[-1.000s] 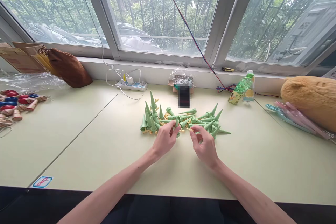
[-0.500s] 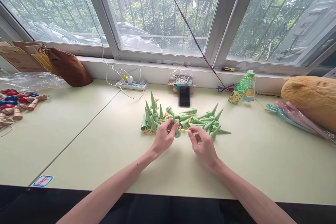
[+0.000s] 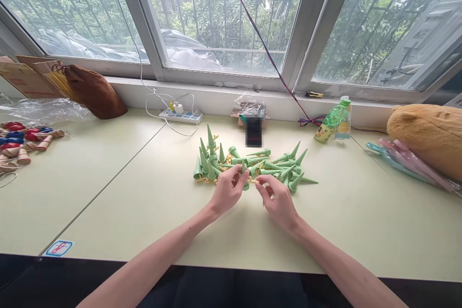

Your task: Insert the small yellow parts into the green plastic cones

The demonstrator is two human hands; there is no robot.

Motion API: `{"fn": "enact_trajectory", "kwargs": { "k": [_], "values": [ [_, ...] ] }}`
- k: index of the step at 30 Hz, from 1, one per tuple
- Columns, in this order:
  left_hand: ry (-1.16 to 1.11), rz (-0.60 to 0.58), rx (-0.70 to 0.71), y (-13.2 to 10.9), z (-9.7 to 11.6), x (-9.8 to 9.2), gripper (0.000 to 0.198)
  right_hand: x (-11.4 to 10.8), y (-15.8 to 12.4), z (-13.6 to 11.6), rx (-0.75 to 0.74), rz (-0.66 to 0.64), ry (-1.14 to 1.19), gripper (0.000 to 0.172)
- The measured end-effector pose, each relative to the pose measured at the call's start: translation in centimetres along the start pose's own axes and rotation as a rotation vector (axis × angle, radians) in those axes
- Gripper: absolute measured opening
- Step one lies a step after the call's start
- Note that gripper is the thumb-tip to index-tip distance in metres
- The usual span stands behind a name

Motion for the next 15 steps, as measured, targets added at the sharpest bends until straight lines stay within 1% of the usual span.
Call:
{"fn": "enact_trajectory", "kwargs": {
  "k": [9, 15],
  "values": [
    [0.019, -0.015, 0.030, -0.28, 0.28, 0.23, 0.026, 0.09, 0.11, -0.06, -0.007, -0.015, 0.009, 0.022],
    [0.027, -0.021, 0.040, -0.38, 0.21, 0.33, 0.022, 0.22, 0.11, 0.16, 0.004, -0.022, 0.012, 0.023]
  ]
}}
Point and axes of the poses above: each hand's wrist, its own y-axis towards the middle knuckle, its own x-axis out of the palm, z = x × y, the point moved 7 cm from there along y, towards the middle knuckle, and after that the axes turned 6 degrees about z, right-handed, at the moved point
